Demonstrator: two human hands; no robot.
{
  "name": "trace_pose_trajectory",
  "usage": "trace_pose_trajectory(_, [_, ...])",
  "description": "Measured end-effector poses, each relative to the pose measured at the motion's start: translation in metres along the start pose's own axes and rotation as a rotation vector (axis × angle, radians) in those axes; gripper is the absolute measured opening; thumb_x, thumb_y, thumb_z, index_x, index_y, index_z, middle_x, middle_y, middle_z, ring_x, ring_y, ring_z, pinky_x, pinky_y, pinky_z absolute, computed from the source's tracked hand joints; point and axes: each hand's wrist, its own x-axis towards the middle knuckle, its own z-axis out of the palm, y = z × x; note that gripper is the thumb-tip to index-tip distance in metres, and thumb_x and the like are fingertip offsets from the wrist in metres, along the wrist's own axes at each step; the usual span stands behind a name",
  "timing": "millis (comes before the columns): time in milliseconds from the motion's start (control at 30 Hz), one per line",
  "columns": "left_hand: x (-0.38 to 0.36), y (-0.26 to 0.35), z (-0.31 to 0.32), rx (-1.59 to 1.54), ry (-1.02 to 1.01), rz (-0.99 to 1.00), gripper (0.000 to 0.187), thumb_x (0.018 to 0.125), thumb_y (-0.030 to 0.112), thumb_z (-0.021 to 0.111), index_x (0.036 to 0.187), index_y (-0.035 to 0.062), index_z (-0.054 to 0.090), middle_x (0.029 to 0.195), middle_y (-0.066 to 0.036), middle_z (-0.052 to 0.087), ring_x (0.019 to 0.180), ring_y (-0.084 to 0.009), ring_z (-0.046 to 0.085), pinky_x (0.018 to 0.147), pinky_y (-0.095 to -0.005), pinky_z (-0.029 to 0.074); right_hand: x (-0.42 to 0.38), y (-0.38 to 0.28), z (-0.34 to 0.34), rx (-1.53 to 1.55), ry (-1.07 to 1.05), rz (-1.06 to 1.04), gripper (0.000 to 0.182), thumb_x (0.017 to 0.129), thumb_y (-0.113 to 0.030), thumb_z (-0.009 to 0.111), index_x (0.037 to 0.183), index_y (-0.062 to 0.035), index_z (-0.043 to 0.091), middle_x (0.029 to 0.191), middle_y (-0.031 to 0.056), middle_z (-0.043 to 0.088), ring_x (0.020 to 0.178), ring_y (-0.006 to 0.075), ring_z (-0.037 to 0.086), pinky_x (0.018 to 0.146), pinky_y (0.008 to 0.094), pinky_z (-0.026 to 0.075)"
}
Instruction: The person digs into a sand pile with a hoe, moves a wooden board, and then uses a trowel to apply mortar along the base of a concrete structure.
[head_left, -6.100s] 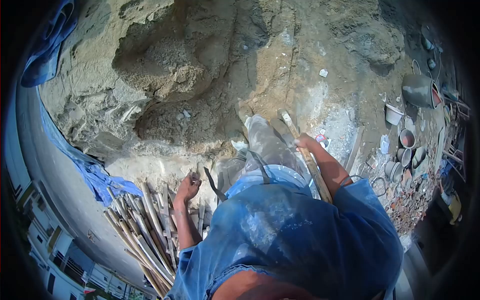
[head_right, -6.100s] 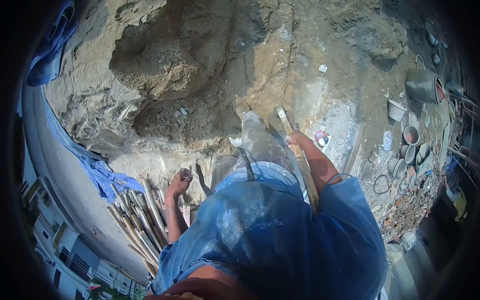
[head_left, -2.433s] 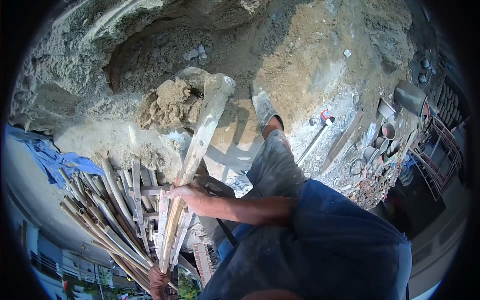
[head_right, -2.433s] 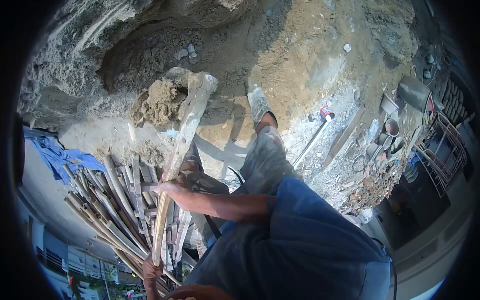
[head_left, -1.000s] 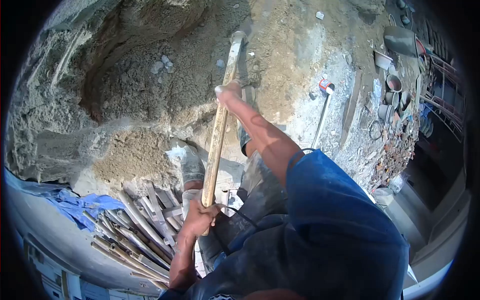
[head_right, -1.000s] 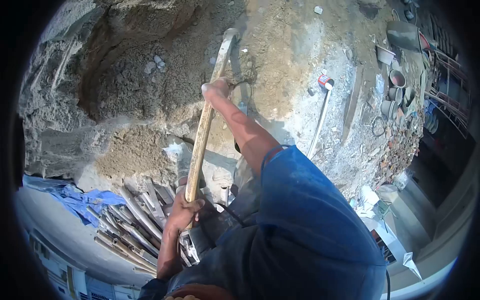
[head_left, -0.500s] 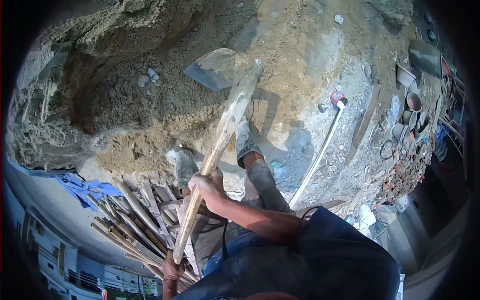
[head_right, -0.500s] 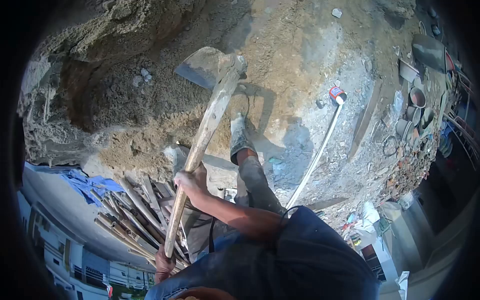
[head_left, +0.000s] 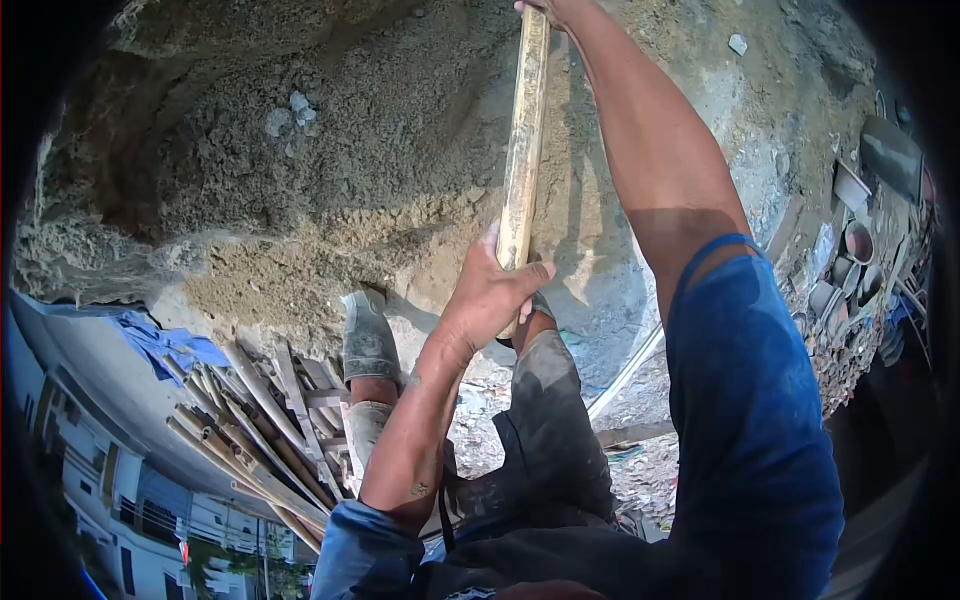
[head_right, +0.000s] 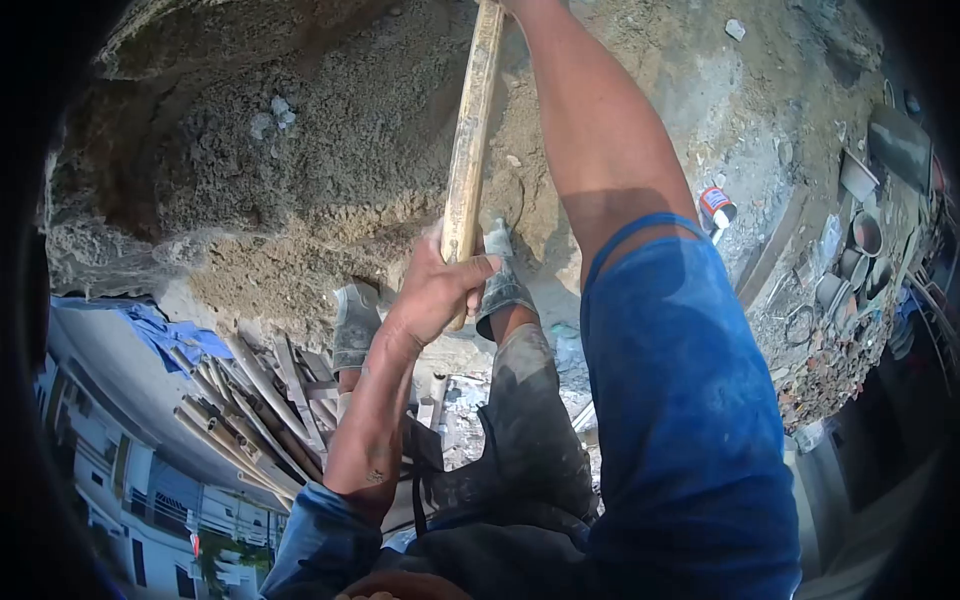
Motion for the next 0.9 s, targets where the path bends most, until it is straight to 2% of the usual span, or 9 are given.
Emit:
trace_pose_trajectory(133, [-0.060, -0.005, -0.004, -0.126, 0.070, -0.109, 0.023, 0.078, 0.002, 0.066, 0.092, 0.0031, 0.048, 0.065, -0.002, 0.051, 0.044, -0.0091, 0.047, 0.040, -0.0237, 0.038, -0.066, 0.000, 0.036, -0.140, 0.061, -0.012, 0.025, 0.071, -0.007, 0.064, 0.083, 0.0137, 0.060, 0.065, 0.0130, 0.062, 0.052, 0.0169, 0.060, 0.045, 0.0313, 0.049])
trace_pose_trajectory(200, [-0.088, -0.017, -0.021, -0.113, 0.082, -0.128, 0.028, 0.077, 0.003, 0.065, 0.099, 0.0008, 0.048, 0.066, -0.002, 0.052, 0.047, -0.0074, 0.048, 0.041, -0.0232, 0.038, -0.025, 0.060, 0.055, -0.112, -0.144, 0.204, 0.032, 0.071, -0.007, 0.057, 0.094, 0.0147, 0.059, 0.068, 0.0183, 0.064, 0.060, 0.0252, 0.066, 0.058, 0.0377, 0.052])
trace_pose_trajectory(300, [-0.149, -0.044, -0.034, -0.001, 0.123, -0.259, 0.031, 0.075, 0.002, 0.064, 0.103, -0.0001, 0.049, 0.068, -0.002, 0.052, 0.046, -0.0070, 0.047, 0.040, -0.0235, 0.037, -0.117, 0.082, 0.060, -0.005, -0.178, 0.442, 0.037, 0.075, -0.007, 0.051, 0.100, 0.0204, 0.055, 0.068, 0.0202, 0.064, 0.061, 0.0239, 0.067, 0.056, 0.0351, 0.052])
trace_pose_trajectory(367, [-0.190, -0.070, -0.044, 0.142, 0.124, -0.268, 0.037, 0.073, 0.004, 0.066, 0.107, -0.0028, 0.051, 0.076, -0.005, 0.053, 0.068, -0.0152, 0.053, 0.066, -0.0281, 0.045, -0.159, 0.126, 0.072, -0.101, -0.293, 0.474, 0.038, 0.071, -0.010, 0.058, 0.099, 0.0160, 0.058, 0.071, 0.0208, 0.065, 0.060, 0.0217, 0.066, 0.059, 0.0346, 0.052])
trace_pose_trajectory(433, [-0.231, -0.085, -0.063, 0.151, 0.111, -0.289, 0.039, 0.073, 0.005, 0.066, 0.107, -0.0032, 0.051, 0.080, -0.006, 0.054, 0.075, -0.0167, 0.053, 0.072, -0.0292, 0.044, -0.203, 0.165, 0.084, -0.125, -0.277, 0.504, 0.040, 0.069, -0.012, 0.062, 0.101, 0.0119, 0.060, 0.073, 0.0188, 0.067, 0.063, 0.0207, 0.067, 0.061, 0.0320, 0.052])
trace_pose_trajectory(533, [-0.256, -0.089, -0.089, 0.209, 0.083, -0.294, 0.042, 0.072, 0.005, 0.067, 0.110, -0.0035, 0.051, 0.087, -0.009, 0.055, 0.082, -0.0181, 0.052, 0.078, -0.0306, 0.044, -0.245, 0.152, 0.085, 0.209, -0.227, 0.605, 0.032, 0.073, -0.012, 0.064, 0.099, 0.0075, 0.062, 0.074, 0.0131, 0.066, 0.064, 0.0209, 0.065, 0.059, 0.0330, 0.052])
trace_pose_trajectory(567, [-0.261, -0.088, -0.098, 0.260, 0.061, -0.273, 0.044, 0.072, 0.005, 0.067, 0.113, -0.0034, 0.051, 0.089, -0.010, 0.055, 0.083, -0.0180, 0.052, 0.078, -0.0310, 0.043, -0.248, 0.141, 0.078, 0.576, -0.324, 0.744, 0.013, 0.079, -0.011, 0.063, 0.086, 0.0000, 0.060, 0.068, 0.0061, 0.058, 0.057, 0.0198, 0.059, 0.053, 0.0342, 0.050])
trace_pose_trajectory(700, [-0.270, -0.080, -0.134, 0.273, 0.050, -0.168, 0.044, 0.073, 0.005, 0.064, 0.114, -0.0034, 0.050, 0.087, -0.010, 0.055, 0.082, -0.0177, 0.052, 0.078, -0.0308, 0.044, -0.234, 0.140, 0.110, 0.771, -0.187, 0.767, 0.018, 0.081, -0.009, 0.061, 0.071, -0.0090, 0.047, 0.060, 0.0005, 0.042, 0.045, 0.0159, 0.044, 0.043, 0.0338, 0.044])
trace_pose_trajectory(900, [-0.375, -0.092, -0.228, 0.395, 0.030, -0.246, 0.039, 0.071, 0.004, 0.063, 0.108, -0.0015, 0.053, 0.084, -0.005, 0.053, 0.076, -0.0130, 0.049, 0.069, -0.0277, 0.043, -0.355, 0.066, 0.151, 0.879, -0.093, 0.738, 0.009, 0.080, -0.006, 0.062, 0.080, -0.0056, 0.052, 0.067, 0.0040, 0.047, 0.051, 0.0158, 0.050, 0.046, 0.0317, 0.046])
